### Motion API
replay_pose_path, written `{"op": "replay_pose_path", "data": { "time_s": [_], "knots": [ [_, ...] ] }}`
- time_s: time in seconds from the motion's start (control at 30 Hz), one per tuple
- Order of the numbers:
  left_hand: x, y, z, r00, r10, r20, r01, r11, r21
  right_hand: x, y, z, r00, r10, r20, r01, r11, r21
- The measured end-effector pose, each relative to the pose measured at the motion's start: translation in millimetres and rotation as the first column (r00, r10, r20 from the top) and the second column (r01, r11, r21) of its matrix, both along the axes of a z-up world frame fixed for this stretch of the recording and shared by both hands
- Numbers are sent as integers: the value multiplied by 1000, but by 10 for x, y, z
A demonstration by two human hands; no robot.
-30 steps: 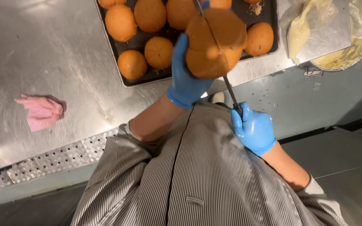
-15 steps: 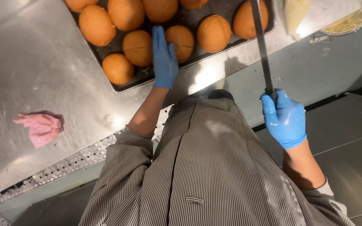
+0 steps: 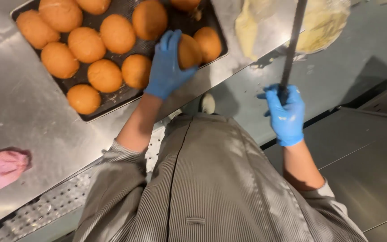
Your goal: Cutting baked buns into sections and filling them with cream using a piping bag.
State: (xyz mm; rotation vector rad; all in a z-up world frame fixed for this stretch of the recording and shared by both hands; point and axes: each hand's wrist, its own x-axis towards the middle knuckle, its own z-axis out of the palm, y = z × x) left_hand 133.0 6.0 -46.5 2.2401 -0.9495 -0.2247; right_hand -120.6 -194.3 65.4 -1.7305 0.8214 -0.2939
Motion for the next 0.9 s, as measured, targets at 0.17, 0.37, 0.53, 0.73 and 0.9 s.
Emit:
{"op": "replay_pose_path", "data": {
  "time_s": [0.17, 0.37, 0.53, 0.73, 0.9],
  "knots": [
    [-607, -445, 872, 962, -251, 103, 266, 948, -174, 281, -312, -272, 991, 11, 132, -50, 953, 299],
    [-1069, -667, 637, 834, -467, -293, 57, 601, -797, 450, -303, 123, 962, -145, 231, -74, 678, 732],
    [-1461, -632, 37, 498, -665, -557, -358, 427, -830, 381, -332, 120, 899, 129, 418, -356, 771, 528],
    [-1259, -411, 782, 280, -624, -729, -822, 236, -518, 154, -401, 406, 782, 594, 188, -562, 803, -201],
    [-1345, -366, 287, 279, -820, -499, -776, 114, -620, 82, -327, 438, 679, 733, -54, -611, 523, -594]
  ]
}}
